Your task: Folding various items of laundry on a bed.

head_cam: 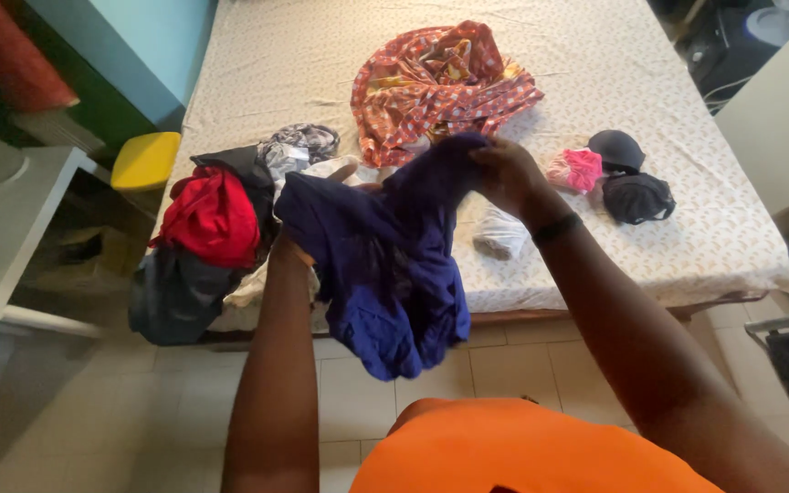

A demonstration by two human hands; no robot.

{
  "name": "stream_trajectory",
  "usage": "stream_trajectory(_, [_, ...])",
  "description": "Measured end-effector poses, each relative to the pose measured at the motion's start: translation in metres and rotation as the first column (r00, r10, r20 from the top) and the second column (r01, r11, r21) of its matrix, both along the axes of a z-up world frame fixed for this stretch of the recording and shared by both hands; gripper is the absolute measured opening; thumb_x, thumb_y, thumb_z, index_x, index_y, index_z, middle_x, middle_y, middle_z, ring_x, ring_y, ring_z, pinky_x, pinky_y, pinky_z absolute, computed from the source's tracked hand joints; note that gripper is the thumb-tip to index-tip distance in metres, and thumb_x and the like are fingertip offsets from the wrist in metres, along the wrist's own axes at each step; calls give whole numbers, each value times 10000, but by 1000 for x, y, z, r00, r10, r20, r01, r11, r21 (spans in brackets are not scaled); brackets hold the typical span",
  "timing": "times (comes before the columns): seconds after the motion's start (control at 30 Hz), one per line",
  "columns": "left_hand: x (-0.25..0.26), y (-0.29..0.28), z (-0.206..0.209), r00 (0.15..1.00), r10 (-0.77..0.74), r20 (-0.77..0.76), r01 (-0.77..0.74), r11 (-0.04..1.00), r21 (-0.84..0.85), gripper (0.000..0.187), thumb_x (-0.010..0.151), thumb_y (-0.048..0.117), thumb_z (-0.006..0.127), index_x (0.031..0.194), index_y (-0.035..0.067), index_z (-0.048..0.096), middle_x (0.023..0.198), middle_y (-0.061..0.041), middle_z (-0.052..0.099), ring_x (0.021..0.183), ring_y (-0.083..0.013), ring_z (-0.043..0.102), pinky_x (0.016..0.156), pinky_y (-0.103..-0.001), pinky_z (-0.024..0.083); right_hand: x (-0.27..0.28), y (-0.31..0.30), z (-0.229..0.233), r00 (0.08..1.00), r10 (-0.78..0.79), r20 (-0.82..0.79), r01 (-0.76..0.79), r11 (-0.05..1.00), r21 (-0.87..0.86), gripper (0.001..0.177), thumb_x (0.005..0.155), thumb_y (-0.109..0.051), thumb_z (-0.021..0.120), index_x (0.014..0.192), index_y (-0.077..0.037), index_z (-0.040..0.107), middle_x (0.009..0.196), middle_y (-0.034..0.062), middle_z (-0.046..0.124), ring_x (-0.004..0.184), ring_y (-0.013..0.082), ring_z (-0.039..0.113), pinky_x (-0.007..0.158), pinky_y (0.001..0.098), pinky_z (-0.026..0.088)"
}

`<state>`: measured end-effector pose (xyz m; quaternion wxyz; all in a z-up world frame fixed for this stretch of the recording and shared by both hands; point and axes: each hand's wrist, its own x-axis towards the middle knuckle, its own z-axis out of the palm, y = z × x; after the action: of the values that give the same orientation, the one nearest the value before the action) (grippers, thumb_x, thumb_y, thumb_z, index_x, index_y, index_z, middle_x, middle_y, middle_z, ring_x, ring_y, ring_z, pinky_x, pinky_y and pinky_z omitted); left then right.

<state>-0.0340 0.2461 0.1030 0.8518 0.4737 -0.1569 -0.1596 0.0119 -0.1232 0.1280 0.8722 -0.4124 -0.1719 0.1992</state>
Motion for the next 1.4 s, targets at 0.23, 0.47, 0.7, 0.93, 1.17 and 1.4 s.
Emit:
stream_trajectory(0.23, [-12,21,-50,996,81,-34,-80,997,20,371,1044,209,495,1355,22,572,1080,-107,690,931,-199,661,843,-332,549,11,-19,-87,835,-522,-175,448,829,-336,379,870,-126,664,1240,-98,589,1092,115,731,966,192,694,869,427,573])
stream_trajectory(0.47, [-16,-15,15,979,193,-60,-190,980,53,334,1012,178,496,1297,30,588,1054,-111,681,910,-207,652,825,-334,544,-20,20,-275,945,-219,244,321,476,-819,390,811,-183,757,1150,-14,661,878,123,746,761,185,708,617,320,576])
stream_trajectory(0.7, [-10,-15,5,948,310,-69,-304,948,91,301,980,147,497,1239,38,604,1029,-115,672,889,-214,644,806,-337,538,-41,20,-235,824,-436,-362,157,790,-593,363,999,-336,587,1153,-31,711,1002,108,709,832,260,654,687,448,514])
stream_trajectory(0.93, [32,-7,-95,913,402,-74,-393,913,111,272,948,116,497,1181,46,620,1003,-119,663,868,-221,635,788,-339,533,1,-25,-178,755,-327,-568,231,944,-236,306,1009,-158,472,1139,39,667,1084,179,741,970,327,726,972,483,586])
stream_trajectory(1.17, [16,-111,-144,960,244,138,-280,840,465,312,1003,118,537,1266,52,690,1096,-105,727,997,-222,676,911,-329,525,-19,20,-119,949,-150,-276,112,982,-149,207,1064,-118,557,1166,30,661,1062,148,726,927,270,706,894,437,566])
stream_trajectory(1.4, [26,-87,-141,896,355,-267,-400,906,-137,321,1078,225,557,1308,18,643,1229,-141,701,1095,-260,674,998,-399,535,11,-68,-173,830,-467,-304,413,882,-228,230,1029,-108,501,1149,22,648,1027,156,729,888,293,704,873,468,583])
